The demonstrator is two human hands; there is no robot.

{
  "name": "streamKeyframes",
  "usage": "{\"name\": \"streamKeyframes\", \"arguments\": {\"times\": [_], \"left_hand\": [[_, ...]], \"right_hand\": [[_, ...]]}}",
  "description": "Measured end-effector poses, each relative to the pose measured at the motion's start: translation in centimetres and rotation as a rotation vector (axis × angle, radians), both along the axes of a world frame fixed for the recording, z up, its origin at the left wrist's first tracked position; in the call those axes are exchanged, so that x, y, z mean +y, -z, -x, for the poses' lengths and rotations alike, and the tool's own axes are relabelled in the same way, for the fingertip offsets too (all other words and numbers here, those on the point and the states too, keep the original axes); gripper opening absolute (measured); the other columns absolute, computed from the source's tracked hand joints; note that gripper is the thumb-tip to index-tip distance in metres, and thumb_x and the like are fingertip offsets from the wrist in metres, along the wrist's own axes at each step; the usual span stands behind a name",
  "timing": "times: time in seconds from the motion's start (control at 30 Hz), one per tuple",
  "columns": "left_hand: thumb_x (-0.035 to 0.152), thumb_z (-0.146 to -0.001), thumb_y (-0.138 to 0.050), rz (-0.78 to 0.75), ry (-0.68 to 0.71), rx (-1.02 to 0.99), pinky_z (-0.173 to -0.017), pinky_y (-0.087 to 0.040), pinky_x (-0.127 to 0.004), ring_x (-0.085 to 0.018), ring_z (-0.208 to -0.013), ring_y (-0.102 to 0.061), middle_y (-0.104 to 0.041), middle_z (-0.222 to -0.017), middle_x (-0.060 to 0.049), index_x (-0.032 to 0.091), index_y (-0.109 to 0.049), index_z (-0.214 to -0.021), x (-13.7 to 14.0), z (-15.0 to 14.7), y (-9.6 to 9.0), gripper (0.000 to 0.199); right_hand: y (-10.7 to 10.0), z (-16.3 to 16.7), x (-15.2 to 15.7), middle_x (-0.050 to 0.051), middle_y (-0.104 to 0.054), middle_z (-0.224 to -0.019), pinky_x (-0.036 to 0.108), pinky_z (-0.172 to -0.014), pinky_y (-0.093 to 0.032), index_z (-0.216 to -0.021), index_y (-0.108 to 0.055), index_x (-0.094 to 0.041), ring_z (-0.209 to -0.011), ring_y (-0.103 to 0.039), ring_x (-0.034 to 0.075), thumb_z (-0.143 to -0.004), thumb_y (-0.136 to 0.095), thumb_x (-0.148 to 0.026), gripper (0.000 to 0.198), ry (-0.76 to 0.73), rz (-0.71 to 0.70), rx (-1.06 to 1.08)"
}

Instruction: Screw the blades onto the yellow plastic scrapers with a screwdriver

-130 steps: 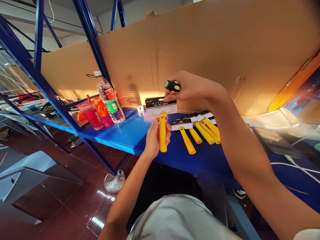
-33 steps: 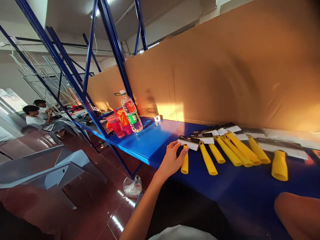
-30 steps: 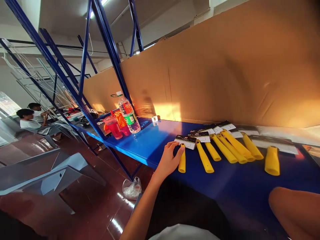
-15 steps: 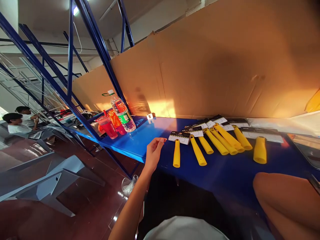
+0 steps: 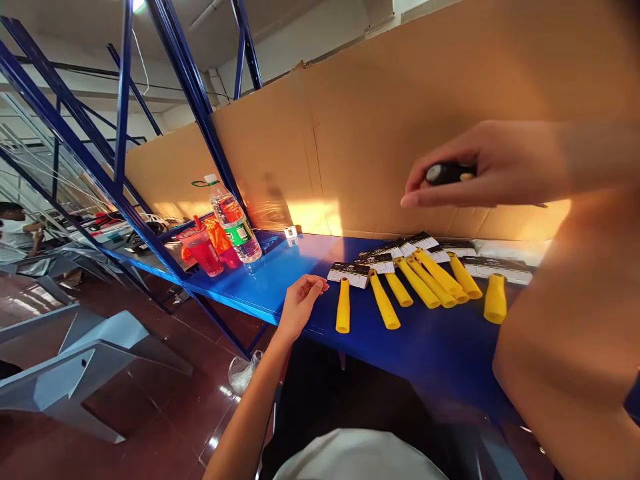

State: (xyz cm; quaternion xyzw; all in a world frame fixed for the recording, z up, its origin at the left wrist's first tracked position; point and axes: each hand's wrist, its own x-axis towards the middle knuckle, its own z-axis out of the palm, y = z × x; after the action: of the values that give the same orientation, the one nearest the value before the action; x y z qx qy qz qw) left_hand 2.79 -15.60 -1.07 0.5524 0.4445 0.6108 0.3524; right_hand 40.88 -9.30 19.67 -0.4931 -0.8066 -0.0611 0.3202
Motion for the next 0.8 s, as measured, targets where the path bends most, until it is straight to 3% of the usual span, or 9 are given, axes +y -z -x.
{"name": "streamKeyframes", "arguments": {"times": [0.1,0.2,0.3,0.4,0.47,0.6,0.7,0.8], "left_hand": [[0.058,-0.099,-0.078,-0.027,-0.021,0.100,-0.096,-0.060,-0.041,-0.026,-0.100,-0.077,-0.081,-0.102,-0.010,0.020,-0.079,-0.103,-0.4,-0.1,-0.1,0.039],[0.054,-0.107,-0.070,-0.174,-0.020,0.356,-0.106,-0.058,-0.046,-0.029,-0.116,-0.075,-0.081,-0.120,-0.013,0.022,-0.079,-0.118,-1.6,-1.3,-0.5,0.035],[0.057,-0.104,-0.074,-0.277,0.146,0.697,-0.128,-0.045,-0.056,-0.034,-0.146,-0.062,-0.073,-0.150,-0.014,0.028,-0.072,-0.147,-2.7,-4.1,-0.8,0.052],[0.068,-0.097,-0.077,-0.217,0.276,0.910,-0.139,-0.025,-0.065,-0.038,-0.167,-0.039,-0.053,-0.175,-0.009,0.038,-0.059,-0.165,-2.1,-6.9,-0.8,0.076],[0.069,-0.097,-0.077,-0.198,0.326,0.903,-0.141,-0.016,-0.068,-0.041,-0.170,-0.035,-0.049,-0.178,-0.007,0.043,-0.064,-0.162,-0.7,-8.1,-0.6,0.072],[0.064,-0.096,-0.079,-0.215,0.392,0.809,-0.140,-0.012,-0.070,-0.044,-0.169,-0.037,-0.054,-0.174,-0.007,0.044,-0.075,-0.150,2.1,-8.1,-0.7,0.057],[0.058,-0.099,-0.079,-0.219,0.391,0.785,-0.140,-0.020,-0.065,-0.040,-0.168,-0.041,-0.056,-0.172,-0.008,0.042,-0.075,-0.149,2.0,-6.6,-1.2,0.053],[0.053,-0.094,-0.087,-0.280,0.284,0.747,-0.139,-0.028,-0.058,-0.038,-0.164,-0.047,-0.059,-0.170,-0.009,0.040,-0.074,-0.150,0.8,-3.3,-1.7,0.059]], "right_hand": [[-3.5,1.6,1.4,0.012,-0.081,-0.121,0.037,-0.075,-0.041,-0.110,-0.085,-0.001,-0.099,-0.073,0.012,-0.106,-0.012,-0.077,0.105,0.004,0.022,-0.062],[-5.6,3.0,2.0,0.006,-0.079,-0.093,0.036,-0.068,-0.036,-0.130,-0.082,-0.007,-0.076,-0.064,0.008,-0.093,-0.045,-0.090,0.098,0.034,0.098,-0.111],[-5.8,3.3,2.5,0.001,-0.071,-0.076,0.035,-0.065,-0.033,-0.136,-0.081,-0.008,-0.063,-0.051,0.004,-0.088,-0.061,-0.090,0.097,0.073,0.113,-0.083],[-5.1,3.1,3.4,0.004,-0.073,-0.084,0.032,-0.065,-0.034,-0.135,-0.079,-0.002,-0.062,-0.047,0.002,-0.092,-0.062,-0.086,0.096,0.082,0.157,-0.082],[-4.6,2.9,4.0,0.007,-0.075,-0.092,0.033,-0.064,-0.033,-0.137,-0.076,0.005,-0.063,-0.047,0.000,-0.093,-0.058,-0.086,0.102,0.092,0.208,-0.083],[-4.4,2.7,4.6,0.008,-0.075,-0.093,0.037,-0.063,-0.033,-0.139,-0.072,0.010,-0.061,-0.048,0.000,-0.089,-0.054,-0.086,0.110,0.080,0.292,-0.072],[-4.7,2.7,4.4,0.007,-0.075,-0.086,0.036,-0.062,-0.033,-0.139,-0.073,0.008,-0.058,-0.047,0.000,-0.085,-0.060,-0.086,0.108,0.070,0.296,-0.052],[-5.2,2.8,3.8,0.004,-0.073,-0.079,0.037,-0.062,-0.033,-0.137,-0.076,0.005,-0.059,-0.049,0.001,-0.081,-0.058,-0.088,0.110,0.066,0.242,-0.071]]}}
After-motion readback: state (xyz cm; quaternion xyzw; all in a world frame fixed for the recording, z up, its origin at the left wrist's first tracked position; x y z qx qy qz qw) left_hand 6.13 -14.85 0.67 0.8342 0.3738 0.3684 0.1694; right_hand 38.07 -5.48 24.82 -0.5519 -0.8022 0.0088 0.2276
